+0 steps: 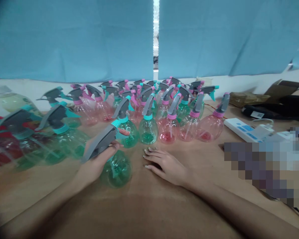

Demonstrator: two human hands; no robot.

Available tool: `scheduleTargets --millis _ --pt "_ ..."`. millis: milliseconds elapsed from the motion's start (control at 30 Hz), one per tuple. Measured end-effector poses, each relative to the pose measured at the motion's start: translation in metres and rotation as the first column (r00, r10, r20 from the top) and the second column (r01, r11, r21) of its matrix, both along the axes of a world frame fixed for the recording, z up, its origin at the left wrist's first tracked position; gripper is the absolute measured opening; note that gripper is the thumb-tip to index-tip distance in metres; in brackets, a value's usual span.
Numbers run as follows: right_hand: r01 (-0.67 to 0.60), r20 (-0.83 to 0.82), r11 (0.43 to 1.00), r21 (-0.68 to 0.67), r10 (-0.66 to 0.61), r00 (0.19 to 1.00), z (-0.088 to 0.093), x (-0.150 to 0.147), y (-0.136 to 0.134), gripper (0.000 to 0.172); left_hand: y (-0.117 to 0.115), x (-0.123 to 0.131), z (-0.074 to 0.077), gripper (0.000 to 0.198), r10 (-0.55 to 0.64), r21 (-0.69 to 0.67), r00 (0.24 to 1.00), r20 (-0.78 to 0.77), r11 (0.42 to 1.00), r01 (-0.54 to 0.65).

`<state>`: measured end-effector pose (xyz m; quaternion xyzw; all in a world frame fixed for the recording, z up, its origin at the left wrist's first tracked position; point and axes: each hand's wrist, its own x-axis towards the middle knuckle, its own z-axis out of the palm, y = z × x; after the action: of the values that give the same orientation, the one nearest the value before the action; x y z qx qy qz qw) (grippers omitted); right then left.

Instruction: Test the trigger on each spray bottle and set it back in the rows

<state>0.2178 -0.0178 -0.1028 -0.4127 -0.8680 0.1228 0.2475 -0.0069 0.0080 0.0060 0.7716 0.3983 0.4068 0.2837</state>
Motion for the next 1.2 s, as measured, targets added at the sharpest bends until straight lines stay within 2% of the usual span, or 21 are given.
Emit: scheduleTargets --millis 267,633,967,1200 --pt "0.026 0.006 1.0 -0.018 -0.026 1.0 0.0007 0.0002 -0.0011 0.046 0.0001 -0.0005 -0.0015 0.03 0.01 0.007 1.0 -0.026 1.0 -0.009" --pt "0.022 -0.002 0.999 -0.028 -0.022 1.0 0.0016 -0.0001 -0.0011 0.045 -0.0001 0.0005 0.0 0.026 -0.004 -0.008 1.0 -0.007 1.0 0.004" --pt "0.018 -0.001 1.0 -0.025 -0.018 1.0 0.0005 0.0005 -0.0009 0.044 0.0013 -0.0006 -0.0014 0.031 -0.004 0.018 1.0 -0.021 1.0 0.004" --pt "0.02 0.002 1.0 -0.024 -0.02 1.0 0.0023 -0.0003 -0.0019 0.042 0.0035 -0.0063 -0.0049 0.021 -0.044 0.003 0.999 -0.03 0.999 0.044"
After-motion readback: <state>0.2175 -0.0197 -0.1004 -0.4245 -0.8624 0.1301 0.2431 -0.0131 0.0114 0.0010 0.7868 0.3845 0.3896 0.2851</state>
